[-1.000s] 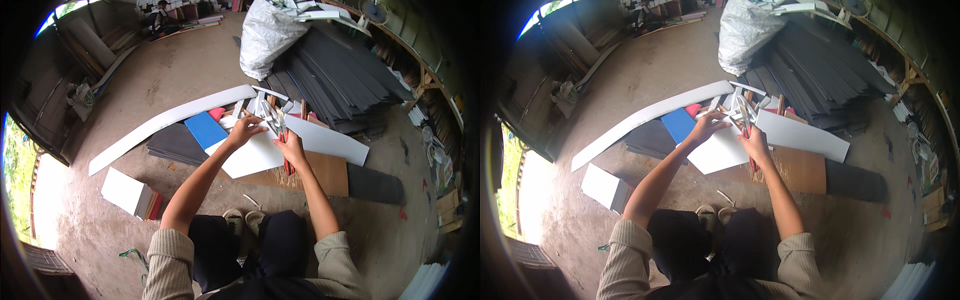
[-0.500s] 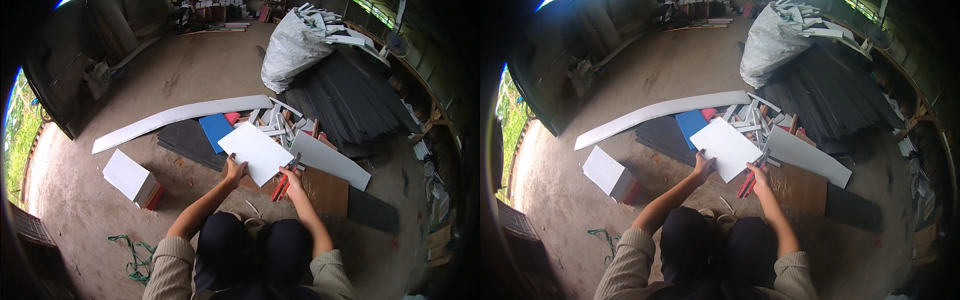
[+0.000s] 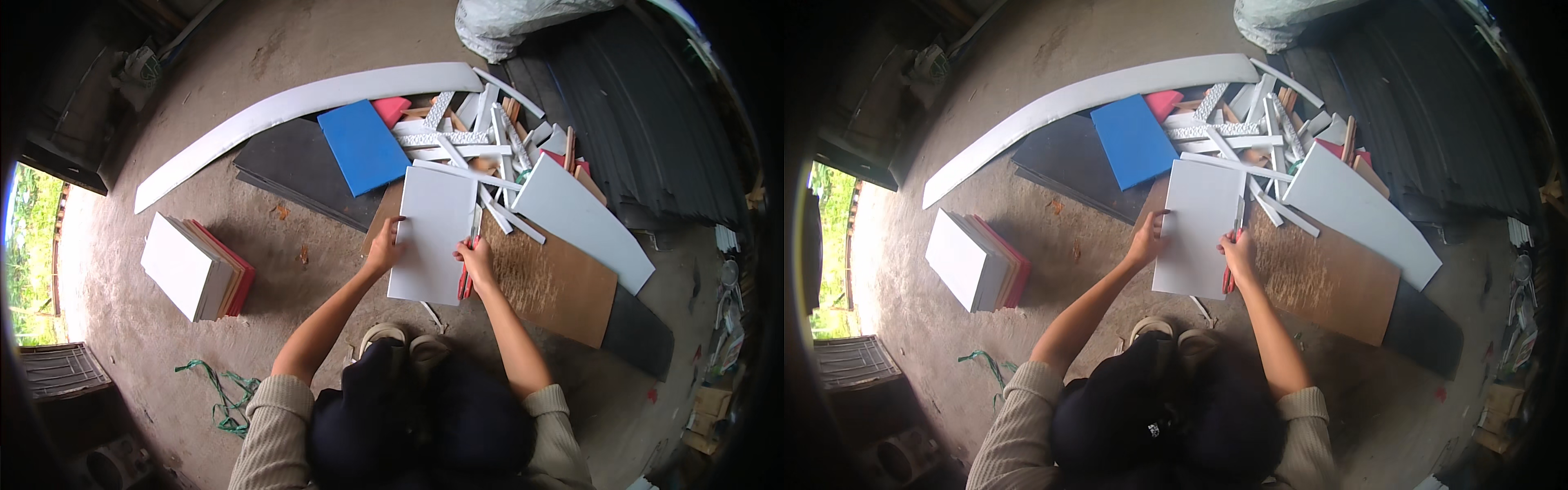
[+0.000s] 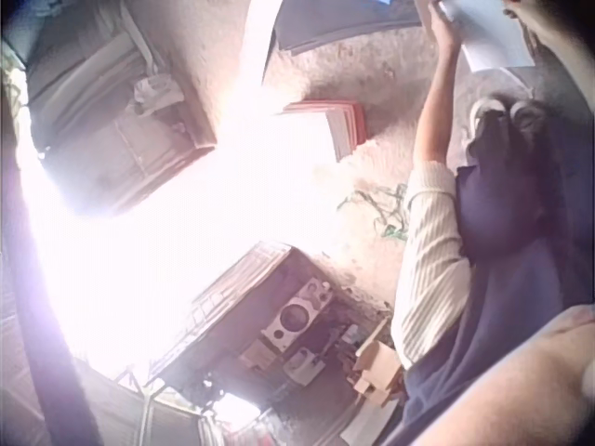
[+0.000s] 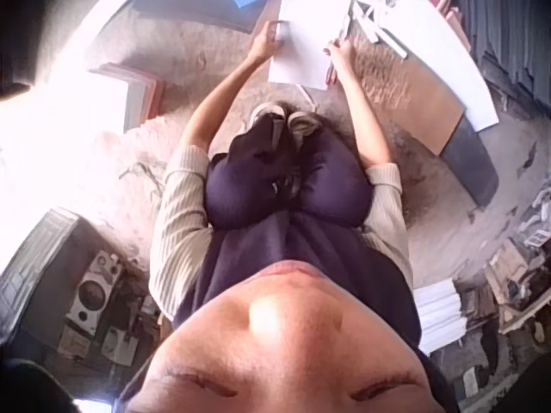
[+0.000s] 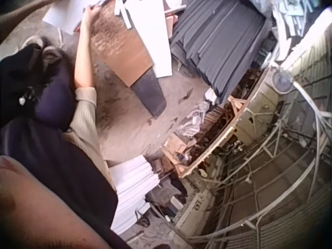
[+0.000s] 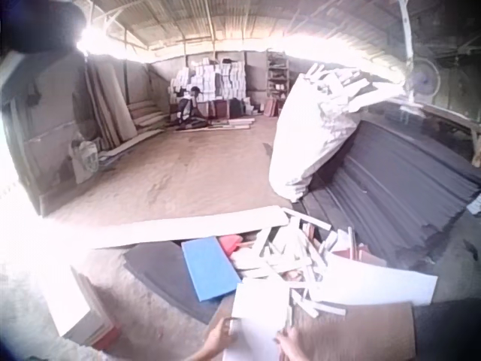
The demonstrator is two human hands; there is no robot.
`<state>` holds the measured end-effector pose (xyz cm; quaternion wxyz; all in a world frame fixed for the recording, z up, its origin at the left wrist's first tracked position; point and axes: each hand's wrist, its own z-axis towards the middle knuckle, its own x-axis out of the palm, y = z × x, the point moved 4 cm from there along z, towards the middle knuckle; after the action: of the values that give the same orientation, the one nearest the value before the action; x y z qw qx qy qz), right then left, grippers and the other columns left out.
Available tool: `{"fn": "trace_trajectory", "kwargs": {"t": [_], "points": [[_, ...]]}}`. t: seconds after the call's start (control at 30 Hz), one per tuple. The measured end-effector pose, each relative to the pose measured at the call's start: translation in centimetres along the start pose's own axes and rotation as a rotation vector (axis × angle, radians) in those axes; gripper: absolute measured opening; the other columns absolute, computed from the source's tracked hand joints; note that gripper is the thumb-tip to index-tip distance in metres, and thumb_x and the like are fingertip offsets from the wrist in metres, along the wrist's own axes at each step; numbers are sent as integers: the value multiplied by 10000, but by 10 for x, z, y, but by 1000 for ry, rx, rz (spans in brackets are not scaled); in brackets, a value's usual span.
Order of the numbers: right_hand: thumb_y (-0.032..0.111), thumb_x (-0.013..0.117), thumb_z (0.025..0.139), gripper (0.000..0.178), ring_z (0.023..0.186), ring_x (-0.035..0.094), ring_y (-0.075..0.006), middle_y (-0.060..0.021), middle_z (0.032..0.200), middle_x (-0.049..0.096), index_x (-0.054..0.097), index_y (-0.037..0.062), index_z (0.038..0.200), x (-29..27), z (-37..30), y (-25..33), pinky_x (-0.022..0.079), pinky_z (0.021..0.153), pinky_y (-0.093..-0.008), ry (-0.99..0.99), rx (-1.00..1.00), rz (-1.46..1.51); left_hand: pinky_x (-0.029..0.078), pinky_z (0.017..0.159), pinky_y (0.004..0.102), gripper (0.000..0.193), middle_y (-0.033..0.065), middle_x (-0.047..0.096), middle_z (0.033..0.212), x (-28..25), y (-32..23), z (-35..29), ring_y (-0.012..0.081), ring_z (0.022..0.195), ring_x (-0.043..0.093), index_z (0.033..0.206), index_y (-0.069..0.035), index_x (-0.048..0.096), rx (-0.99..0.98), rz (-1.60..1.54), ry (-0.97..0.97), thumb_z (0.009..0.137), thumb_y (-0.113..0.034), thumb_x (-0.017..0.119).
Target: The person sits on the floor and uses a utility knife to cut white foam sheets. They use a blue foam sheet as a template to guide the cuts, repeatedly aligning the template and trimming the white material to match its dimensions.
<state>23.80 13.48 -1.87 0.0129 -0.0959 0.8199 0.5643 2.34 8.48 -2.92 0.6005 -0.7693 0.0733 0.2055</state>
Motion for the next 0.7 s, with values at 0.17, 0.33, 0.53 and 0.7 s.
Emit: {"fn": "trace_trajectory", "kwargs": {"t": [0.17,0.33,0.53,0.7], "points": [[22,604,732,126,569,597,-140,-71,661,570,480,8,749,25,21,-16,475,514,-254,21,-9,-267,369,869,395,441,200,424,1089,-52,32,31,354,981,447,1087,-18,417,1,156,-550,735,-152,646],[40,646,702,171,745,554,-241,-123,775,506,492,-7,760,18,17,3,453,679,-354,-104,-197,-550,478,741,336,466,190,451,1096,-78,31,80,271,905,546,1169,-10,347,-272,-309,-561,812,-173,597],[90,685,685,232,860,497,-263,-123,951,459,491,18,789,14,26,9,414,748,-355,-207,-278,-800,542,736,302,566,132,525,1043,-88,42,95,175,903,549,1324,-11,235,-283,-609,-500,833,-7,519],[93,673,703,233,893,495,-264,-125,975,446,476,21,804,33,19,19,411,765,-354,-95,-246,-774,513,712,270,499,101,538,1067,-127,36,45,160,883,573,1308,-60,348,-134,-529,-530,838,16,498]]}}
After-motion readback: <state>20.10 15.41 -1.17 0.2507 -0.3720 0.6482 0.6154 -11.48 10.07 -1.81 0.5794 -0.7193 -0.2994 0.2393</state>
